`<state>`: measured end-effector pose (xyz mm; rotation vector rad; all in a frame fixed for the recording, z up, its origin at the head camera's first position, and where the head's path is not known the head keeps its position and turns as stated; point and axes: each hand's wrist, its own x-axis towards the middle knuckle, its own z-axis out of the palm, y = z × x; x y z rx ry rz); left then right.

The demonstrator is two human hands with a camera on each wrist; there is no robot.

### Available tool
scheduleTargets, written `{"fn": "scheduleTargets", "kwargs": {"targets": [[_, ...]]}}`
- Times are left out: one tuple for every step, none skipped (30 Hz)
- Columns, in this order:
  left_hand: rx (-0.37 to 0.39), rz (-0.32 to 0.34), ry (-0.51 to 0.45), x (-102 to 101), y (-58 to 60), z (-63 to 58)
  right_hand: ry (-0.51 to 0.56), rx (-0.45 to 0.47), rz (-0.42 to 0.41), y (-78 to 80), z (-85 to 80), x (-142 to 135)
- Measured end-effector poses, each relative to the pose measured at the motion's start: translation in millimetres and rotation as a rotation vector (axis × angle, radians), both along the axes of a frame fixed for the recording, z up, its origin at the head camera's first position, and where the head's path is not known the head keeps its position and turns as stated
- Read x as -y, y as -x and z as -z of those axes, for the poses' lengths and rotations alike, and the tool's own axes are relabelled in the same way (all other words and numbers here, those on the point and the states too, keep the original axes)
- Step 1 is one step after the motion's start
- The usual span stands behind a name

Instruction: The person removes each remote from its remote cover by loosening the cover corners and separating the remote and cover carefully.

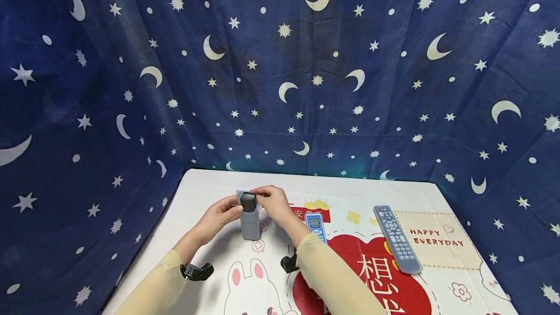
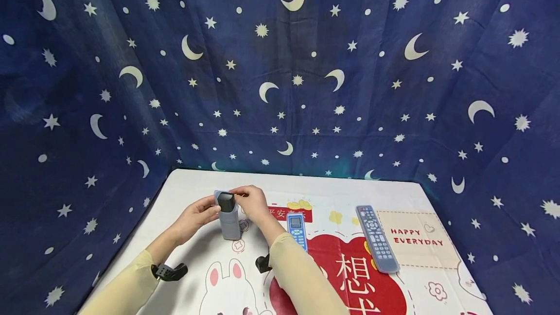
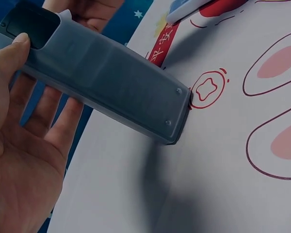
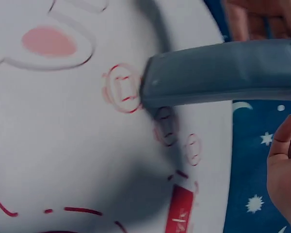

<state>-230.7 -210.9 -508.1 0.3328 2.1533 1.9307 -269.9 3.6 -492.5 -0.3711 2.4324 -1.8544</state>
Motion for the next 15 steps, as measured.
{"fn": "scheduleTargets", "kwargs": {"targets": [[0.005,-0.006,-0.003,0,-0.1,0.1,-0.010,-0.007,-0.012,0.7,-2.2,-1],[0.009,-0.013,-0.006,0,-0.1,0.3,-0.009,-0.011,-0.025,1.4,-4.5,-2],[0.012,-0.020,-0.009,0,-0.1,0.3,-0.006,-0.017,-0.041,1.6,-6.9,-4],[0.013,-0.026,-0.011,0,-0.2,0.1,-0.001,-0.020,-0.054,1.7,-9.3,-5],[0.016,-0.033,-0.014,0,-0.4,0.0,0.002,-0.023,-0.064,1.6,-11.3,-7],[0.016,-0.037,-0.012,0,-0.5,-0.1,0.002,-0.026,-0.071,1.4,-13.0,-8],[0.017,-0.041,-0.014,0,-0.6,0.0,0.006,-0.028,-0.078,0.7,-14.6,-9],[0.018,-0.045,-0.014,1,-0.6,0.1,0.005,-0.032,-0.083,-0.3,-16.0,-11],[0.020,-0.050,-0.013,1,-0.5,0.1,-0.001,-0.039,-0.089,-1.6,-17.1,-12],[0.024,-0.055,-0.012,0,-0.2,0.0,-0.010,-0.042,-0.090,-3.1,-18.0,-13],[0.027,-0.058,-0.013,0,0.2,-0.2,-0.020,-0.044,-0.092,-4.7,-18.7,-14],[0.031,-0.062,-0.015,-1,0.7,-0.7,-0.026,-0.056,-0.098,-6.3,-19.1,-16],[0.033,-0.064,-0.018,-1,1.4,-0.5,-0.033,-0.071,-0.103,-7.9,-19.6,-18],[0.034,-0.067,-0.020,-2,2.0,-1.2,-0.041,-0.089,-0.107,-9.1,-19.8,-19],[0.034,-0.068,-0.019,-3,2.5,-2.2,-0.046,-0.102,-0.113,-10.0,-19.9,-20]]}}
